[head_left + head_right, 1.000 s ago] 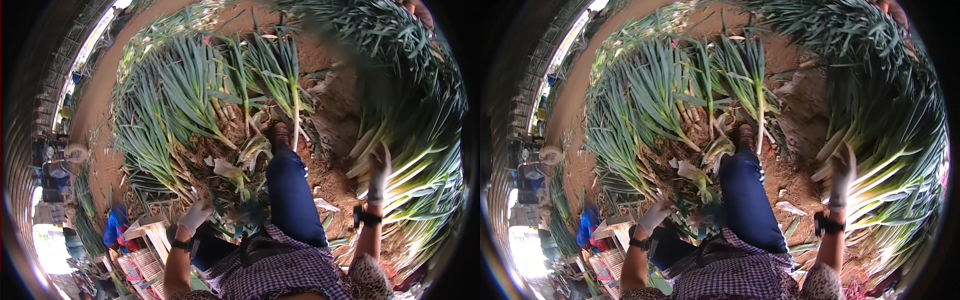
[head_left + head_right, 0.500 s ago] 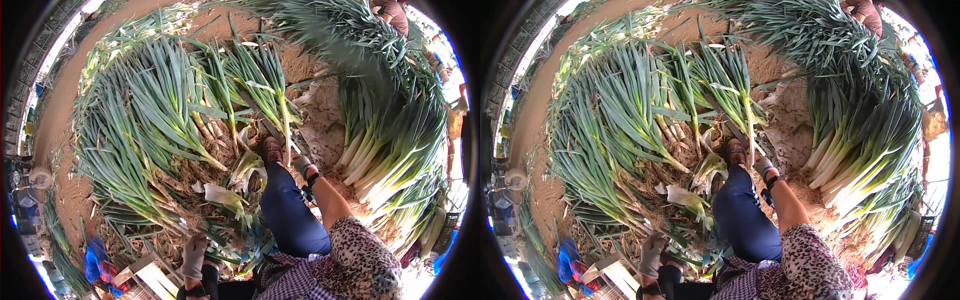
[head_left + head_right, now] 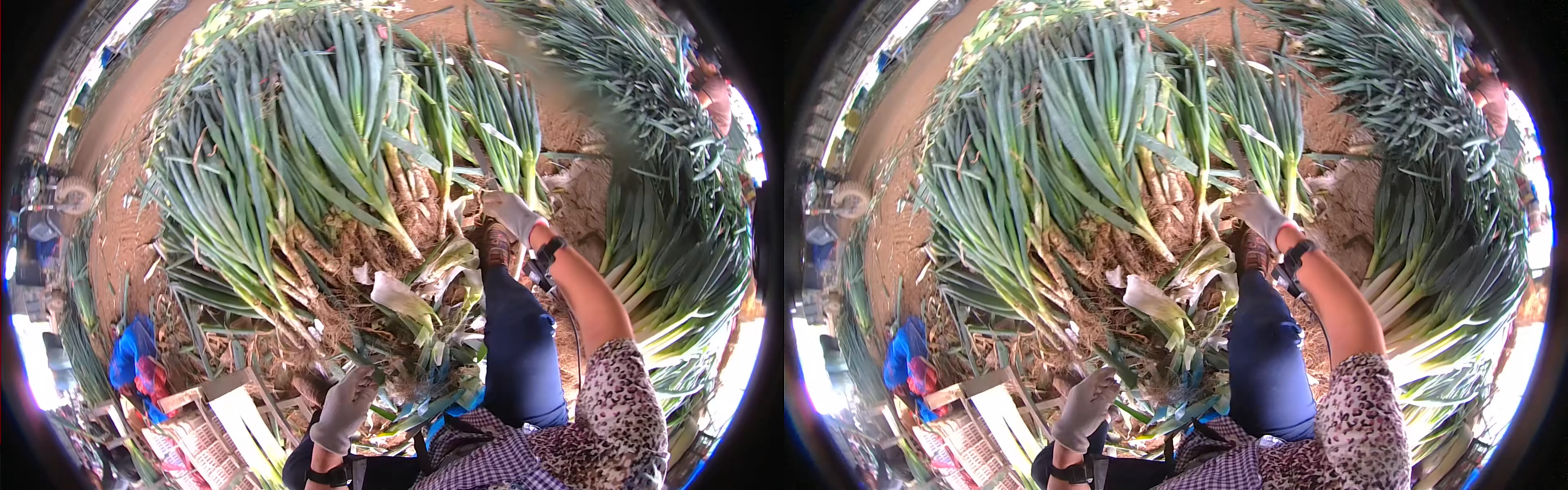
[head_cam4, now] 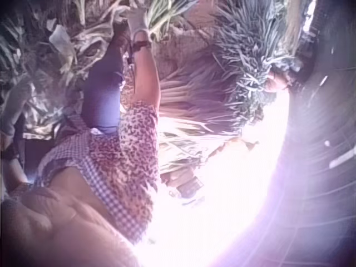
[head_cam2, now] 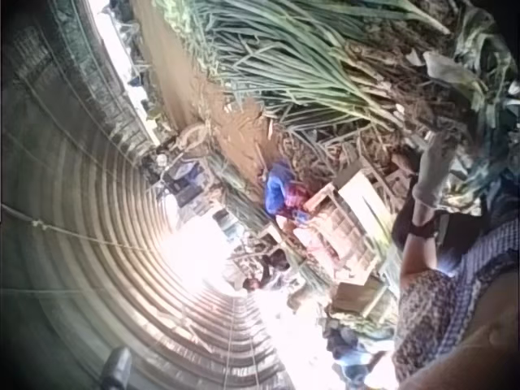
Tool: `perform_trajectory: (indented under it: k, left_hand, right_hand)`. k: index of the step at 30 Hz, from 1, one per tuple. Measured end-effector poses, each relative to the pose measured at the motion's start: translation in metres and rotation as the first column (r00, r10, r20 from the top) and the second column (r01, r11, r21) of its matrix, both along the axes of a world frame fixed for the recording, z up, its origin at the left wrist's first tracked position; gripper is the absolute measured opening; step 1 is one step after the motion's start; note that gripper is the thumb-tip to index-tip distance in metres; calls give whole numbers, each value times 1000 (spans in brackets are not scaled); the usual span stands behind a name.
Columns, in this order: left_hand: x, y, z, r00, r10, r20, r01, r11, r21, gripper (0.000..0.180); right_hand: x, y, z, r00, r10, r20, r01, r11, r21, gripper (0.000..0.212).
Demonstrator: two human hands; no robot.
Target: The person cleans leeks by hand, peeling away the outer layers and pulling off the roots before placing them onto a metal rack.
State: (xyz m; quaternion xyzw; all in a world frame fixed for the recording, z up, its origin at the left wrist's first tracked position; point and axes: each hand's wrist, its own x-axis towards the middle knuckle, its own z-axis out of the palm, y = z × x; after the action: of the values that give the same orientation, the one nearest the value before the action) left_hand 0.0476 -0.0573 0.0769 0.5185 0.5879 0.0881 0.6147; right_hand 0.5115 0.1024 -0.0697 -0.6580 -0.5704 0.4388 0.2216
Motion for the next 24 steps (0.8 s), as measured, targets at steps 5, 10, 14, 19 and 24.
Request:
perform_trajectory:
  k: [5,10,14,19,24]
  left_hand:
    - [-8,-7,-1,997,-69,18,66,991,115,37]
    - [-17,-12,11,991,-111,-70,123,973,195,40]
    - [-20,-12,25,991,-101,-85,117,970,214,36]
    - [-36,-20,32,984,-134,-115,154,969,194,38]
    - [-43,-27,34,991,-98,-91,111,981,156,38]
  right_hand:
    - [-101,55,66,970,234,-63,-241,960,-140,38]
    - [-176,39,40,719,554,419,-409,825,-389,37]
    - [-158,-6,-27,832,391,393,-241,894,-378,53]
    - [-183,3,2,712,619,332,-418,753,-509,53]
    - [-255,65,141,705,687,173,-551,686,-476,44]
